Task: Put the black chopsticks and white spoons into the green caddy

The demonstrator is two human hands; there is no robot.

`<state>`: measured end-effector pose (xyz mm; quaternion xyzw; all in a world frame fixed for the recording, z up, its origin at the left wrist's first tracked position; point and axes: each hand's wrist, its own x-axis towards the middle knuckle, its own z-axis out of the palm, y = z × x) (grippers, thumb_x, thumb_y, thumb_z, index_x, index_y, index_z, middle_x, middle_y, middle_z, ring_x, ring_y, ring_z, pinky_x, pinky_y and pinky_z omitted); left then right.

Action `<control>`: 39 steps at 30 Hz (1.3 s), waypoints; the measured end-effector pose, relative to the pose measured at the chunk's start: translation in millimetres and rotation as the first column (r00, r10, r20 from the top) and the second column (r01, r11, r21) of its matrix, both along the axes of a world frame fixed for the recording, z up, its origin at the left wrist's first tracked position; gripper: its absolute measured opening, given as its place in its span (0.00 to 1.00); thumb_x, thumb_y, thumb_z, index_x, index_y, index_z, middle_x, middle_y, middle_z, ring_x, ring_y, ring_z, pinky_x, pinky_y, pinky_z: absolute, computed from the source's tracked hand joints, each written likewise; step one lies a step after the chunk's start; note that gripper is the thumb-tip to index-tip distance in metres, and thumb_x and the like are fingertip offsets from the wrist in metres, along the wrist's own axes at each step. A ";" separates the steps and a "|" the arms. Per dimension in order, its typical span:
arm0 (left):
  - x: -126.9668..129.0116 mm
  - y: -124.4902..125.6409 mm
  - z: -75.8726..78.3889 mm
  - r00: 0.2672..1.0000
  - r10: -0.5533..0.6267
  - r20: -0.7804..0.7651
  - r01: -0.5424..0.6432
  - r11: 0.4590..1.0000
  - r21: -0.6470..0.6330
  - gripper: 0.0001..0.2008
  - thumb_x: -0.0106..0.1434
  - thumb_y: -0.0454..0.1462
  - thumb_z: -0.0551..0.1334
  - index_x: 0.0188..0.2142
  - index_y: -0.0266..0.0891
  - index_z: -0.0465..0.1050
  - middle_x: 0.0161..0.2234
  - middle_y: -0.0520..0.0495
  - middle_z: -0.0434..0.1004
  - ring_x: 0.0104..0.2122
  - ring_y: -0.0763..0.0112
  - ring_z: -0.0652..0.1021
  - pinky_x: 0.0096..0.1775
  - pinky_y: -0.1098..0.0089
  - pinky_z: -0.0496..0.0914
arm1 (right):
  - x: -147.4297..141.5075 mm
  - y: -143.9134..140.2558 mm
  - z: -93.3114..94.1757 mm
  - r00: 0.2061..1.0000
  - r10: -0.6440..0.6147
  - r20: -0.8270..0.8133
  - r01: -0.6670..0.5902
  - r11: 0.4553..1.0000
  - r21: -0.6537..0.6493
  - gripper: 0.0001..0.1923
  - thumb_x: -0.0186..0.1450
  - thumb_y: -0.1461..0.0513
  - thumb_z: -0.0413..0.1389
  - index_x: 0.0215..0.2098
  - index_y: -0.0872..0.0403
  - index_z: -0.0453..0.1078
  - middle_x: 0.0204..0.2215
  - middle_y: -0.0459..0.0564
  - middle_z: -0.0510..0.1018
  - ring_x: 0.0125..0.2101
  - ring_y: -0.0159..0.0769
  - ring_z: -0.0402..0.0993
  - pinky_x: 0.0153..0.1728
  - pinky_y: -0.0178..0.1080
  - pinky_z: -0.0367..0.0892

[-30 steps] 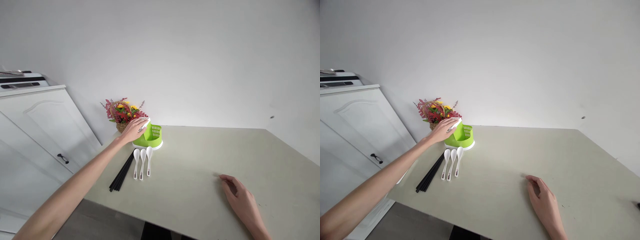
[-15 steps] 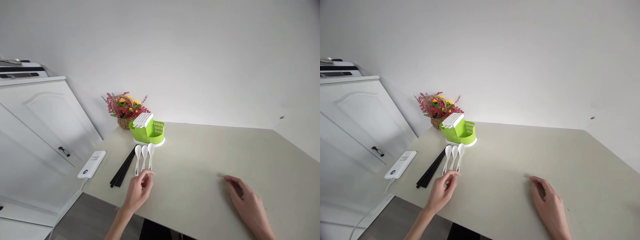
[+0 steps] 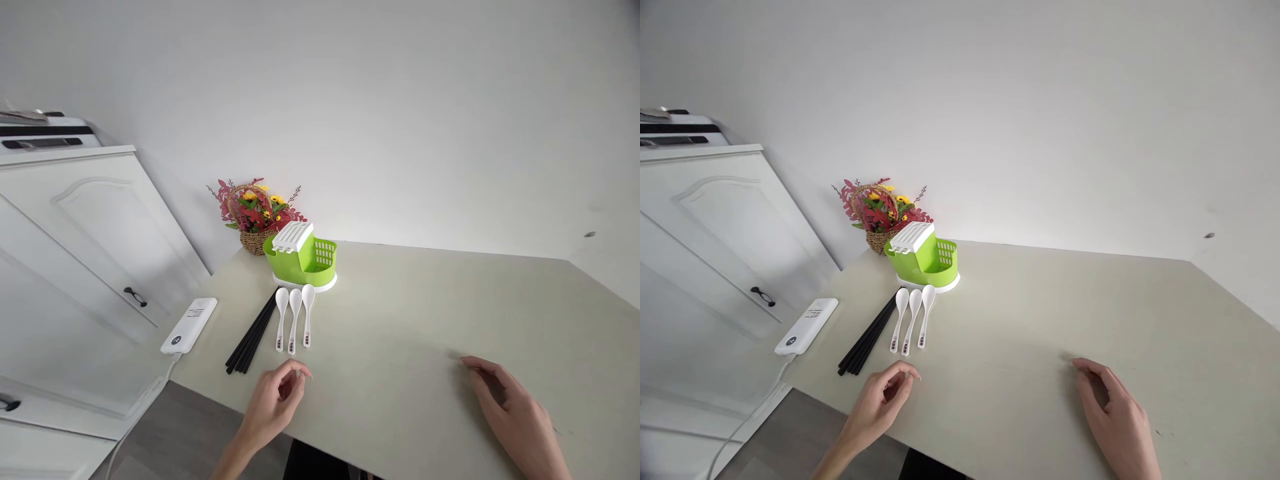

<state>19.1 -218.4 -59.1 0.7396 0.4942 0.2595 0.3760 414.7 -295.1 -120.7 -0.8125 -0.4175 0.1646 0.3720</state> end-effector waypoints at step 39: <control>-60.5 21.0 10.1 0.884 0.451 -0.125 -0.273 0.713 0.646 0.11 0.70 0.44 0.58 0.44 0.43 0.74 0.31 0.49 0.73 0.32 0.65 0.73 0.41 0.66 0.70 | 9.5 -0.1 -5.8 1.000 0.007 0.024 -0.005 0.997 -0.079 0.25 0.60 0.40 0.51 0.47 0.41 0.76 0.48 0.45 0.82 0.22 0.34 0.69 0.29 0.44 0.72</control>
